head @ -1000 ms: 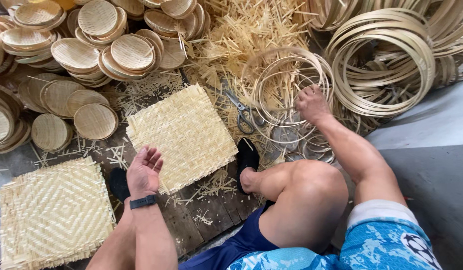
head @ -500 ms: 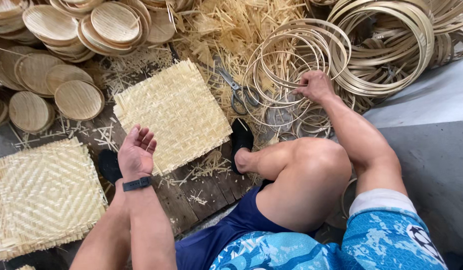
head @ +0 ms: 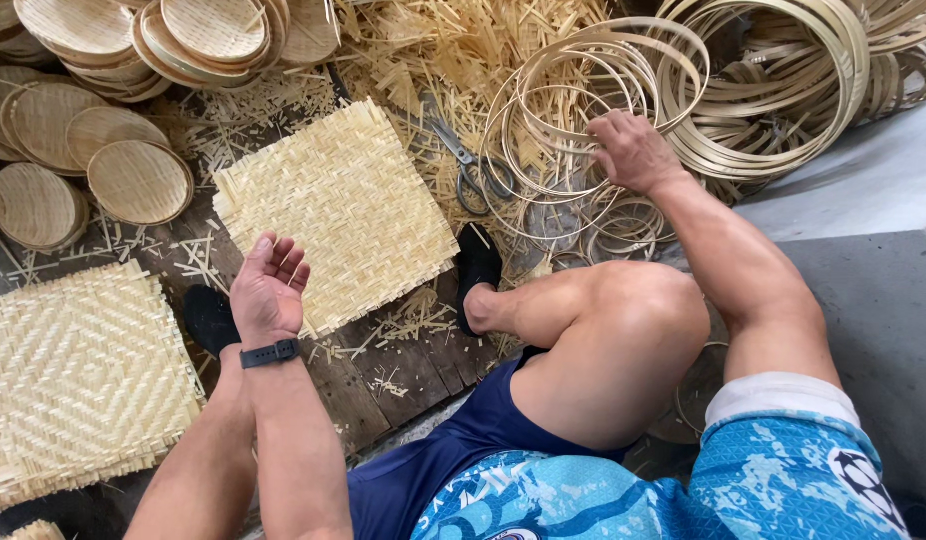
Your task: The person assembles round woven trays by placing a pre-woven square mat onto a wooden circular mold, pressing it into shape, and trimming the excess with shears. The person then fits a thin bamboo ring around the edge to finish the tray and stacks it with others.
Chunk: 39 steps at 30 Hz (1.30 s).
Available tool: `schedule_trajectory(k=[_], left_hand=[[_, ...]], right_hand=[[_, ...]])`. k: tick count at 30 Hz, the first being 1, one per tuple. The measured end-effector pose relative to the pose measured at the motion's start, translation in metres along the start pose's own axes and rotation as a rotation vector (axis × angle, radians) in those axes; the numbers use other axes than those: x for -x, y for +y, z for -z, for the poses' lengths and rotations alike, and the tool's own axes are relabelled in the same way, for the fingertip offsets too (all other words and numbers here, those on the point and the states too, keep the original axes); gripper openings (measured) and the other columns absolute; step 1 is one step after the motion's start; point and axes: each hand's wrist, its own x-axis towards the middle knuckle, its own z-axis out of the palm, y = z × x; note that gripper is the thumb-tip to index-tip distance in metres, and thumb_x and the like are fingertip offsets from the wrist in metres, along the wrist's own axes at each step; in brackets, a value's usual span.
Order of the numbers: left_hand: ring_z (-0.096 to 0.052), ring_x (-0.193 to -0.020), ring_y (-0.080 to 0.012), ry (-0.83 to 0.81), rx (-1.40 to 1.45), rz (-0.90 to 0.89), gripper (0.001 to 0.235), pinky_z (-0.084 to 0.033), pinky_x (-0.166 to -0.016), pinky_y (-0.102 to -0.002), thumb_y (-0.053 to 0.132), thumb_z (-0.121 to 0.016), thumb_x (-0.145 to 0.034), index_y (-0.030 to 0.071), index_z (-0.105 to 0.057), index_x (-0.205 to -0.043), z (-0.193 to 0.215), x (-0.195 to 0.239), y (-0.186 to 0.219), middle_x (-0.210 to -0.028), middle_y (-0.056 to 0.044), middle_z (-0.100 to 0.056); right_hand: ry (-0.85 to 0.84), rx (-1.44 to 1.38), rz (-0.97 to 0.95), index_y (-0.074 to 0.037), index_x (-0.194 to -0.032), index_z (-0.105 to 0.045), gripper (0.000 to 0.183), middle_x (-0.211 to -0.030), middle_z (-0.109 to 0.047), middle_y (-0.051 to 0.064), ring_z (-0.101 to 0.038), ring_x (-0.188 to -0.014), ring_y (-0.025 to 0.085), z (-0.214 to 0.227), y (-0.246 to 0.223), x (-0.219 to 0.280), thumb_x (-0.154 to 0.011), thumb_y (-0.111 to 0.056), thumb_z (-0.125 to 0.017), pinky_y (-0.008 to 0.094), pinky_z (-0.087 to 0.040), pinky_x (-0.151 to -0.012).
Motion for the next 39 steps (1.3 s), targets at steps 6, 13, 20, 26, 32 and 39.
schedule_trajectory(k=[6, 13, 20, 26, 32, 39], left_hand=[[-0.068, -0.095, -0.0178, -0.001, -0.002, 0.002, 0.027, -0.055, -0.085, -0.036, 0.024, -0.069, -0.098, 0.010, -0.068, -0.121, 0.002, -0.001, -0.002, -0.105, -0.004, -0.071], [-0.068, -0.093, -0.0185, 0.019, -0.036, -0.021, 0.026, -0.056, -0.083, -0.036, 0.022, -0.068, -0.098, 0.008, -0.067, -0.120, -0.005, 0.002, -0.002, -0.104, -0.006, -0.071], [-0.069, -0.089, -0.0193, -0.030, -0.084, -0.033, 0.027, -0.057, -0.079, -0.035, 0.019, -0.066, -0.099, 0.006, -0.065, -0.122, -0.021, 0.008, -0.007, -0.104, -0.008, -0.071], [-0.069, -0.101, -0.0207, -0.230, -0.410, -0.214, 0.043, -0.058, -0.086, -0.036, 0.028, -0.065, -0.102, 0.001, -0.061, -0.136, -0.070, 0.032, -0.004, -0.118, -0.013, -0.071], [-0.072, -0.112, -0.0265, -0.700, -0.059, -0.206, 0.053, -0.064, -0.099, -0.041, 0.023, -0.057, -0.105, 0.013, -0.039, -0.155, -0.143, 0.059, -0.029, -0.134, -0.017, -0.066], [-0.073, -0.117, -0.0326, -0.791, 0.262, -0.272, 0.035, -0.064, -0.100, -0.048, 0.011, -0.058, -0.113, 0.001, -0.056, -0.146, -0.133, 0.096, -0.005, -0.127, -0.020, -0.072]], right_hand=[[0.012, -0.018, 0.057, -0.012, -0.100, -0.064, 0.012, -0.089, -0.068, 0.009, -0.067, -0.086, 0.024, -0.010, 0.010, 0.004, -0.097, -0.021, -0.072, 0.042, -0.052, -0.083], [0.182, -0.047, -0.146, -0.010, -0.105, -0.066, 0.019, -0.089, -0.069, 0.008, -0.064, -0.077, 0.017, -0.026, 0.040, -0.007, -0.122, -0.013, -0.056, 0.032, -0.051, -0.062], [0.969, -1.070, -0.695, -0.012, -0.118, -0.046, 0.020, -0.088, -0.058, 0.002, -0.048, -0.065, 0.010, 0.008, 0.146, -0.029, -0.108, -0.030, -0.048, 0.028, -0.049, -0.060], [0.649, -1.751, -0.661, -0.003, -0.084, -0.039, 0.020, -0.069, -0.039, 0.004, -0.031, -0.054, 0.011, 0.055, 0.139, -0.027, -0.104, -0.005, -0.045, 0.028, -0.023, -0.048], [0.188, -1.911, -0.558, -0.009, -0.110, -0.056, 0.023, -0.081, -0.052, 0.001, -0.047, -0.064, 0.011, 0.076, 0.000, -0.083, -0.116, -0.029, -0.046, 0.029, -0.042, -0.058], [0.274, -0.565, 0.284, 0.002, -0.130, -0.053, 0.024, -0.122, -0.062, 0.020, -0.068, -0.113, 0.030, 0.154, -0.145, -0.104, -0.112, -0.011, -0.061, 0.036, -0.064, -0.094]])
